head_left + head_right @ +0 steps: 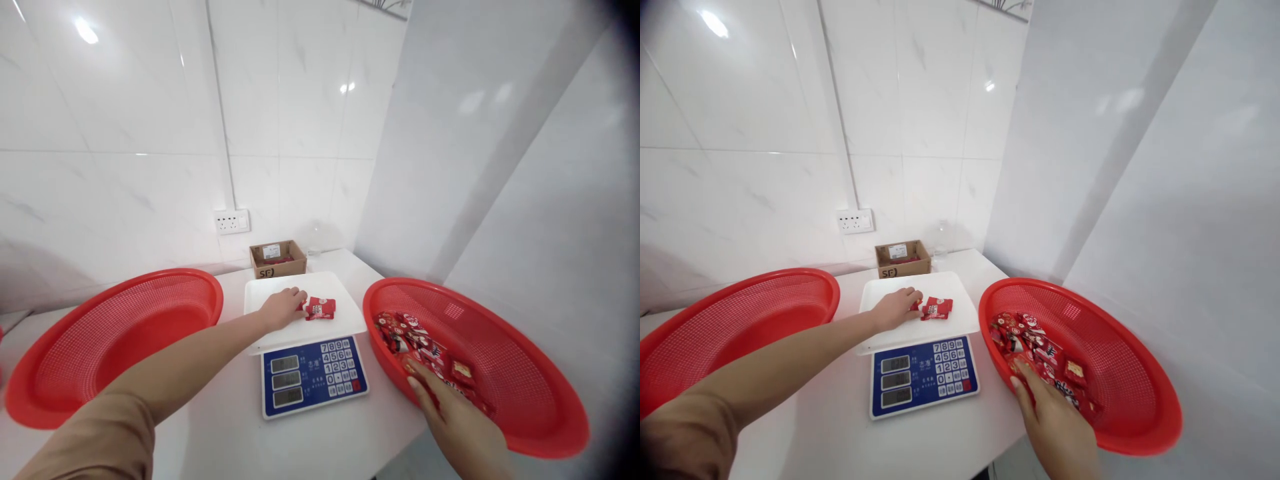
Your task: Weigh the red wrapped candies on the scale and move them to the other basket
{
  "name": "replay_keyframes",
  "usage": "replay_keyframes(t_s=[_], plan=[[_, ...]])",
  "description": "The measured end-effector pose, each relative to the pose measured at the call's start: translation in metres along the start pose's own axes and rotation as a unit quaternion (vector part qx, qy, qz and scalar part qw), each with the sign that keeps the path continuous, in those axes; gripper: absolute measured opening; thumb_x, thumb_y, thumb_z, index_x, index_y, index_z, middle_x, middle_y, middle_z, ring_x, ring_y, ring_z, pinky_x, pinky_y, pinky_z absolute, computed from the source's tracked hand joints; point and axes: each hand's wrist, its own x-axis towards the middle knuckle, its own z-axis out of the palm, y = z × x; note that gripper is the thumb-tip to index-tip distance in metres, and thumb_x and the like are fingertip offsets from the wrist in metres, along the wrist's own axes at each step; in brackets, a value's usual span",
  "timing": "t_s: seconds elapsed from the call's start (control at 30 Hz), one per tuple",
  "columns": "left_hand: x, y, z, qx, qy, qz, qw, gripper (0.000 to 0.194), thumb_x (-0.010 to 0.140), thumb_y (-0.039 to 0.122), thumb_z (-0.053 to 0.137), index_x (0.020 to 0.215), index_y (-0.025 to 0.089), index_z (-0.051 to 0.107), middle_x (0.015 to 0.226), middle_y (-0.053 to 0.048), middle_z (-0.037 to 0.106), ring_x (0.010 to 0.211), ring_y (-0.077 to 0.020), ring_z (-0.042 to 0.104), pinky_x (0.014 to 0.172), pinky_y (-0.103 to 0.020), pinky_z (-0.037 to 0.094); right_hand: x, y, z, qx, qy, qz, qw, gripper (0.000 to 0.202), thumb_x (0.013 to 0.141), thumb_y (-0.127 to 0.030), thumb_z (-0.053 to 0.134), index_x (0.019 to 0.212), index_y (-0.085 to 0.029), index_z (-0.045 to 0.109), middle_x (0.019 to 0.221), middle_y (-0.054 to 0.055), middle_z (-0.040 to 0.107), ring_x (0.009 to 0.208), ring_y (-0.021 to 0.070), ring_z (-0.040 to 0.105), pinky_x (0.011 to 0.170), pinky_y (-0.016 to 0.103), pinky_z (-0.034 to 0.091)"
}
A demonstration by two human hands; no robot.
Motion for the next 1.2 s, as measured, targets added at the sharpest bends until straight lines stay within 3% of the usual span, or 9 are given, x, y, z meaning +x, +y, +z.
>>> replay_keyframes(t_s=[0.17,0.33,0.47,0.57,0.7,0.8,0.97,1.07,1.2], plan=[[-0.024,-0.029,-0.028,-0.004,0.052,-0.065,0.997,0.023,0.089,0.037,0.040,0.106,0.023,0.049,0.106,-0.004,0.058,0.094,-0.0199,0.057,0.073,-0.030,0.045,0.000,0.002,0.000,0.002,0.005,-0.005,1.000,0.048,0.086,-0.051,0.029,0.122,-0.033,0.055,0.112,0.001,0.067,0.092,0.0213,0.066,0.063,0.031,0.054],[-0.086,-0.072,-0.062,0.020,0.065,-0.165,0.984,0.027,0.089,0.040,0.032,0.103,0.023,0.049,0.105,-0.007,0.060,0.090,-0.0247,0.059,0.064,-0.031,0.043,0.001,0.008,0.002,0.012,0.010,-0.024,1.000,0.046,0.086,-0.051,0.032,0.120,-0.034,0.056,0.111,0.000,0.067,0.087,0.0206,0.068,0.057,0.029,0.054],[-0.138,-0.097,-0.063,0.033,0.028,-0.235,0.971,0.030,0.088,0.043,0.032,0.093,0.021,0.053,0.082,-0.005,0.063,0.071,-0.0240,0.061,0.056,-0.031,0.043,0.002,0.012,0.006,0.016,0.012,-0.033,0.999,0.045,0.085,-0.052,0.034,0.120,-0.035,0.056,0.111,0.000,0.067,0.086,0.0203,0.068,0.056,0.028,0.054],[-0.154,-0.103,-0.057,0.044,0.016,-0.257,0.965,0.038,0.086,0.045,0.034,0.104,0.018,0.054,0.093,-0.011,0.065,0.080,-0.0300,0.063,0.066,-0.039,0.046,0.002,0.012,0.007,0.019,0.015,-0.034,0.999,0.045,0.085,-0.052,0.034,0.120,-0.035,0.056,0.113,0.000,0.066,0.088,0.0208,0.067,0.056,0.028,0.055],[-0.126,-0.087,-0.046,0.041,0.036,-0.198,0.979,0.053,0.089,0.047,0.030,0.126,0.012,0.043,0.132,-0.018,0.046,0.124,-0.0334,0.039,0.099,-0.047,0.030,0.003,0.010,0.005,0.017,0.014,-0.029,0.999,0.045,0.085,-0.052,0.034,0.120,-0.034,0.057,0.113,0.001,0.066,0.087,0.0210,0.068,0.056,0.028,0.054],[-0.081,-0.054,-0.030,0.011,0.018,-0.108,0.994,0.061,0.089,0.051,0.030,0.134,0.011,0.034,0.143,-0.016,0.035,0.133,-0.0278,0.026,0.106,-0.042,0.023,0.003,0.007,0.003,0.015,0.006,-0.023,1.000,0.045,0.085,-0.052,0.034,0.119,-0.034,0.057,0.112,0.000,0.067,0.087,0.0206,0.068,0.056,0.028,0.054],[-0.004,0.010,0.002,-0.038,-0.042,0.053,0.997,0.068,0.084,0.060,0.037,0.139,0.020,0.027,0.149,-0.011,0.025,0.137,-0.0241,0.017,0.108,-0.039,0.021,0.000,0.000,-0.002,-0.003,0.018,-0.017,1.000,0.045,0.086,-0.050,0.031,0.118,-0.033,0.058,0.109,0.001,0.068,0.083,0.0217,0.068,0.056,0.030,0.053],[0.025,0.031,0.013,-0.051,-0.058,0.094,0.993,0.068,0.081,0.059,0.045,0.137,0.022,0.031,0.145,-0.012,0.031,0.134,-0.0285,0.024,0.105,-0.042,0.025,-0.002,-0.002,-0.004,-0.011,0.007,-0.020,1.000,0.046,0.086,-0.049,0.030,0.118,-0.032,0.058,0.109,0.001,0.068,0.088,0.0221,0.067,0.059,0.031,0.054],[0.036,0.033,0.017,-0.053,-0.048,0.087,0.994,0.040,0.088,0.041,0.047,0.122,0.021,0.049,0.124,-0.010,0.052,0.112,-0.0247,0.050,0.093,-0.043,0.039,-0.002,0.000,-0.002,-0.020,0.021,-0.032,0.999,0.046,0.087,-0.049,0.029,0.118,-0.031,0.059,0.107,0.001,0.069,0.086,0.0219,0.067,0.060,0.031,0.054]])
